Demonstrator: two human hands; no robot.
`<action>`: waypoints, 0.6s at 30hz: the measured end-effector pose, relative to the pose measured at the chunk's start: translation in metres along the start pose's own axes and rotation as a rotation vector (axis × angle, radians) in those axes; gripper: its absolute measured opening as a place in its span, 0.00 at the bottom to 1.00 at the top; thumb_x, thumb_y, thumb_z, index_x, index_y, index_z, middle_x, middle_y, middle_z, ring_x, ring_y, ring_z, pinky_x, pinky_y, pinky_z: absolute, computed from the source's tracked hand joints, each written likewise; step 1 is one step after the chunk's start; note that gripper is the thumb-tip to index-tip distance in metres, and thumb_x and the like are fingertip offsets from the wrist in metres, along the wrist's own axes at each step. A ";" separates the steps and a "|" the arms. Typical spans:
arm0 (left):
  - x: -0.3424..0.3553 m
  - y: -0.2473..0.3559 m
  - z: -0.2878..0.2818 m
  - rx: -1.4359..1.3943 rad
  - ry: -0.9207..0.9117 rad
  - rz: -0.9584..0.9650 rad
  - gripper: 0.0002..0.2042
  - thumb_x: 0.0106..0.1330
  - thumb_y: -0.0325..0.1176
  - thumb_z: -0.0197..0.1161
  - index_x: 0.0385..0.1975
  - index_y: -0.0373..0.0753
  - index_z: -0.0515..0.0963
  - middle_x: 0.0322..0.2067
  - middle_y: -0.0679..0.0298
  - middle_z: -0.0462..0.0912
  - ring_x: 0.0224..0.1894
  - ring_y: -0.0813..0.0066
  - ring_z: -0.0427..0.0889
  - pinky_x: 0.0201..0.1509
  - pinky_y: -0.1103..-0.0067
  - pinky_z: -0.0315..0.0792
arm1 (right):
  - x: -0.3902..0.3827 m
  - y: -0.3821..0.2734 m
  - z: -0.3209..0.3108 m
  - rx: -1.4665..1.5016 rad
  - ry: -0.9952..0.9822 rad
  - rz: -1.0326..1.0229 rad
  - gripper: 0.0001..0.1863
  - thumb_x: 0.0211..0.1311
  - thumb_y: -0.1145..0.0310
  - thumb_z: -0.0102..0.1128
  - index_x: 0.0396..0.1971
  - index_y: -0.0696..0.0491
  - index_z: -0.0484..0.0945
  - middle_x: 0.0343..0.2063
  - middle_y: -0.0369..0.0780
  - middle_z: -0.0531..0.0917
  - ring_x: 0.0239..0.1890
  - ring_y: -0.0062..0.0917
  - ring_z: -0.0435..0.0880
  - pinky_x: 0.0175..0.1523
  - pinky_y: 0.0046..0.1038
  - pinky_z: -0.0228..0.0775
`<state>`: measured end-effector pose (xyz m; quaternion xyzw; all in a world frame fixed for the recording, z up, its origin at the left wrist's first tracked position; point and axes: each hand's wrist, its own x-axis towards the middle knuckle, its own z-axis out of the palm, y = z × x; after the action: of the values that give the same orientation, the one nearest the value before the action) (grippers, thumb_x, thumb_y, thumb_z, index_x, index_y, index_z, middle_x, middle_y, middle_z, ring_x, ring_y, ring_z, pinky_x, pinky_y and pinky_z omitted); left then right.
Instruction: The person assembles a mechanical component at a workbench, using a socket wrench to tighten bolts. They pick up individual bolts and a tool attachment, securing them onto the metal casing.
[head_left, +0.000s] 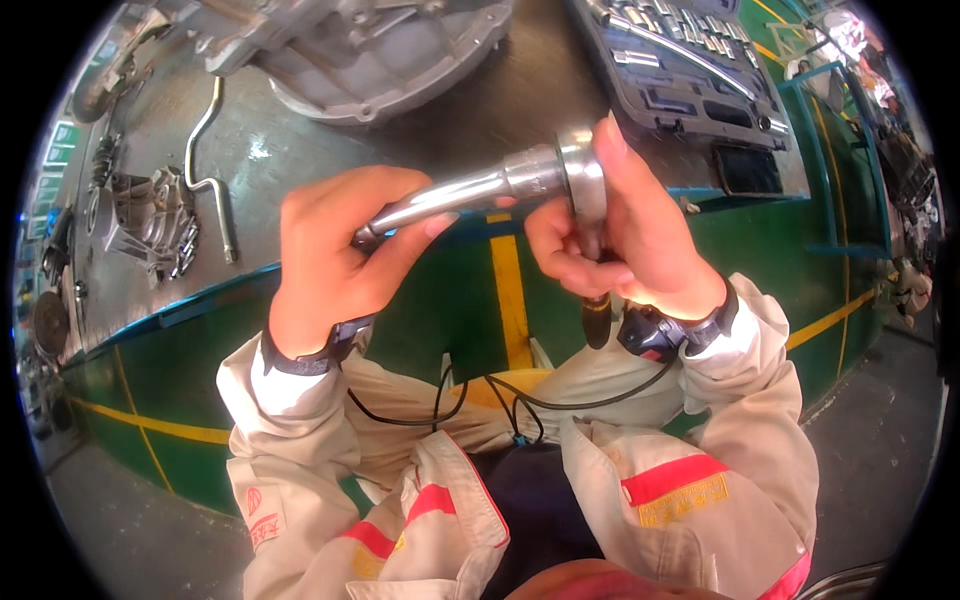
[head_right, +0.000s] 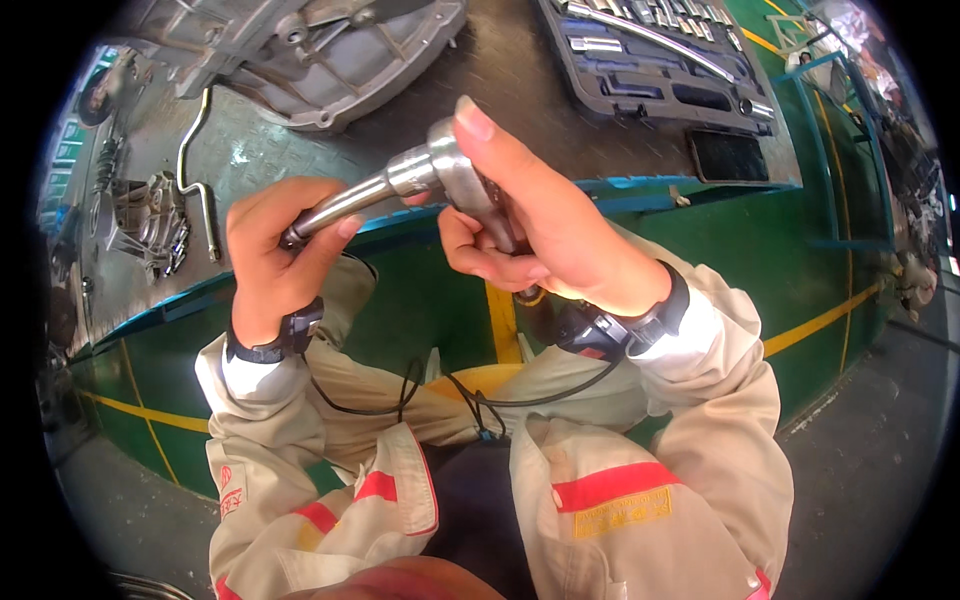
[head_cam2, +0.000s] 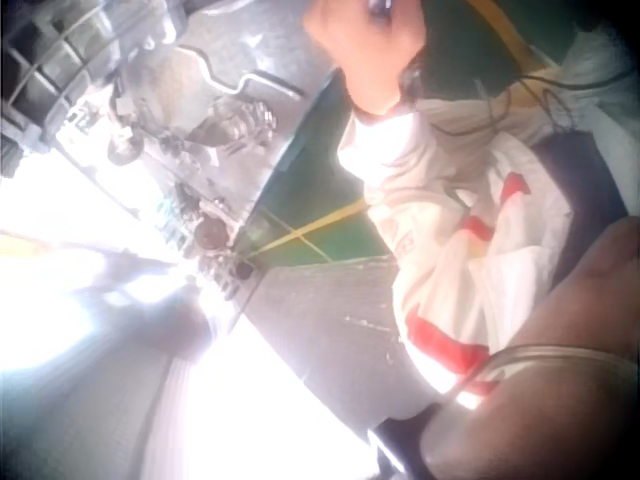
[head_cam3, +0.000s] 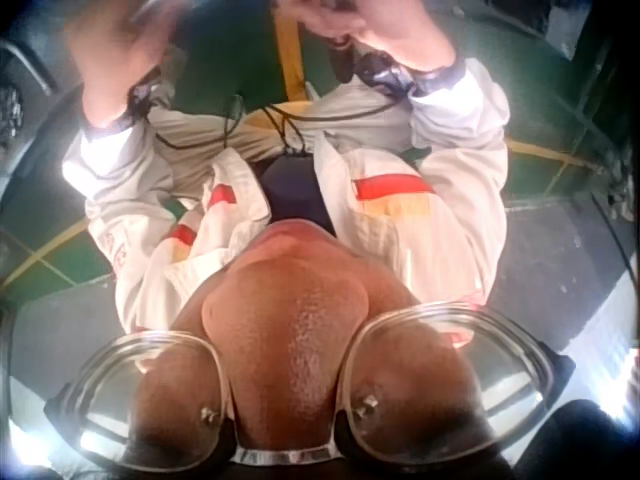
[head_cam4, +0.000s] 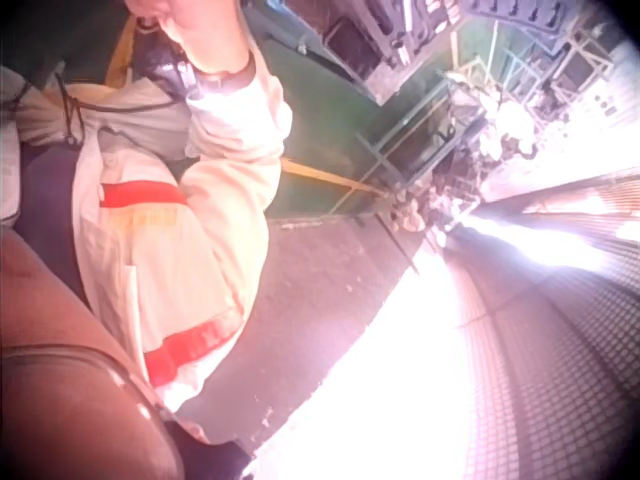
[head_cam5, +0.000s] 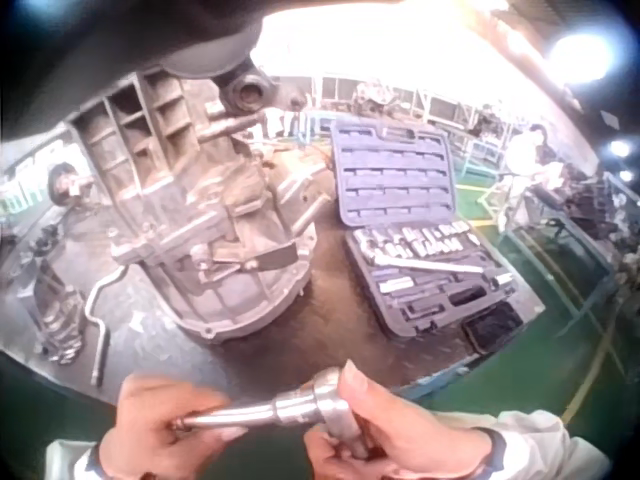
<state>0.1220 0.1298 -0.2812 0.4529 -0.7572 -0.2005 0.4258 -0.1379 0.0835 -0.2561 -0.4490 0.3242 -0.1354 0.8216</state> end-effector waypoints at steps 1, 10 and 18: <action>0.001 -0.001 0.000 0.016 0.007 0.005 0.10 0.55 0.25 0.75 0.34 0.31 0.83 0.24 0.59 0.82 0.23 0.72 0.79 0.29 0.79 0.69 | 0.000 0.000 0.003 0.069 0.071 -0.006 0.44 0.71 0.25 0.32 0.38 0.56 0.76 0.11 0.36 0.69 0.08 0.13 0.57 0.14 0.18 0.46; 0.001 -0.008 -0.008 -0.785 0.054 -0.356 0.18 0.49 0.17 0.80 0.39 0.33 0.82 0.30 0.66 0.85 0.31 0.84 0.82 0.35 0.86 0.75 | -0.001 0.003 -0.007 0.046 -0.134 -0.180 0.24 0.57 0.55 0.61 0.38 0.65 0.81 0.27 0.41 0.82 0.26 0.25 0.79 0.34 0.28 0.71; 0.000 -0.003 -0.001 -0.938 0.022 -0.456 0.34 0.62 0.39 0.73 0.65 0.35 0.65 0.40 0.55 0.83 0.33 0.77 0.80 0.38 0.80 0.74 | 0.015 0.018 -0.008 0.472 -0.206 -0.219 0.22 0.59 0.52 0.52 0.36 0.60 0.76 0.18 0.38 0.75 0.22 0.27 0.73 0.42 0.30 0.67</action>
<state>0.1243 0.1281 -0.2824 0.3687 -0.4637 -0.6011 0.5364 -0.1329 0.0803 -0.2803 -0.2892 0.1480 -0.2487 0.9125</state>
